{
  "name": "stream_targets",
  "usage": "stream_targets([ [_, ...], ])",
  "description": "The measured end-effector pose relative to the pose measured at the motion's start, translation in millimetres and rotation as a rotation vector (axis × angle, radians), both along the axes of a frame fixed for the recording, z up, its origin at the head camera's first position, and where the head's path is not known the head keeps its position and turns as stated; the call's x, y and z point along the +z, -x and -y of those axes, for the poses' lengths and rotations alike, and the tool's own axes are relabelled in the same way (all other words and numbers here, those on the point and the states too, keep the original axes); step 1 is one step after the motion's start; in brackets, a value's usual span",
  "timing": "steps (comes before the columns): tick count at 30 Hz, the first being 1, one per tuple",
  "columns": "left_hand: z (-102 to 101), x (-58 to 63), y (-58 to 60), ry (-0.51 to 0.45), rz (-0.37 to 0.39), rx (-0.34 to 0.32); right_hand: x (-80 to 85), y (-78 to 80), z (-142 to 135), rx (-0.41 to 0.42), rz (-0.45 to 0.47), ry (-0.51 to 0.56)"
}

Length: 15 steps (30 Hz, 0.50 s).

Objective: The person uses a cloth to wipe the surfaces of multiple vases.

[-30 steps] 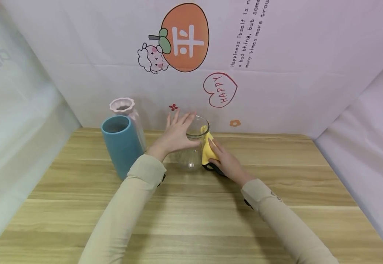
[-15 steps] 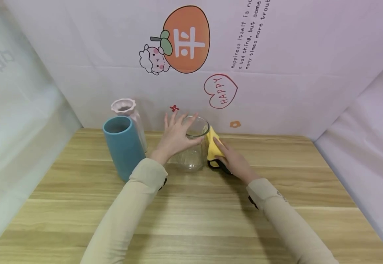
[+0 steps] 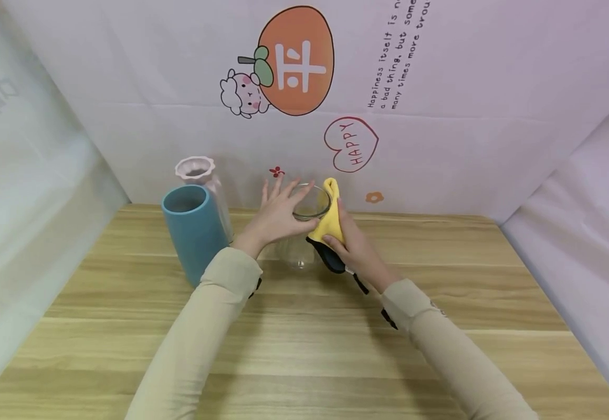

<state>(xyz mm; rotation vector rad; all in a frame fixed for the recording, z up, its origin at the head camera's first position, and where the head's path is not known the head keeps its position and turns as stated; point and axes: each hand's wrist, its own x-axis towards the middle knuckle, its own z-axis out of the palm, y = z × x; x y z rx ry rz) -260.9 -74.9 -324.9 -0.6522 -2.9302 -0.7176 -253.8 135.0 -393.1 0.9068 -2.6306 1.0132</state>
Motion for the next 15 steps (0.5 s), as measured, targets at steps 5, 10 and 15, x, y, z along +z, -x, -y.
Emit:
stream_targets([
  [5, 0, -1.8, 1.9, -0.001, -0.013, -0.006, -10.0, 2.5, 3, -0.004, -0.016, -0.086],
  [10, 1, -1.7, 2.1, -0.014, -0.012, -0.005, -19.9, 3.1, -3, 0.015, -0.062, -0.153],
  [15, -1, -1.5, 2.3, -0.004, 0.001, 0.016, -32.4, 3.6, -22, 0.017, -0.071, -0.294],
])
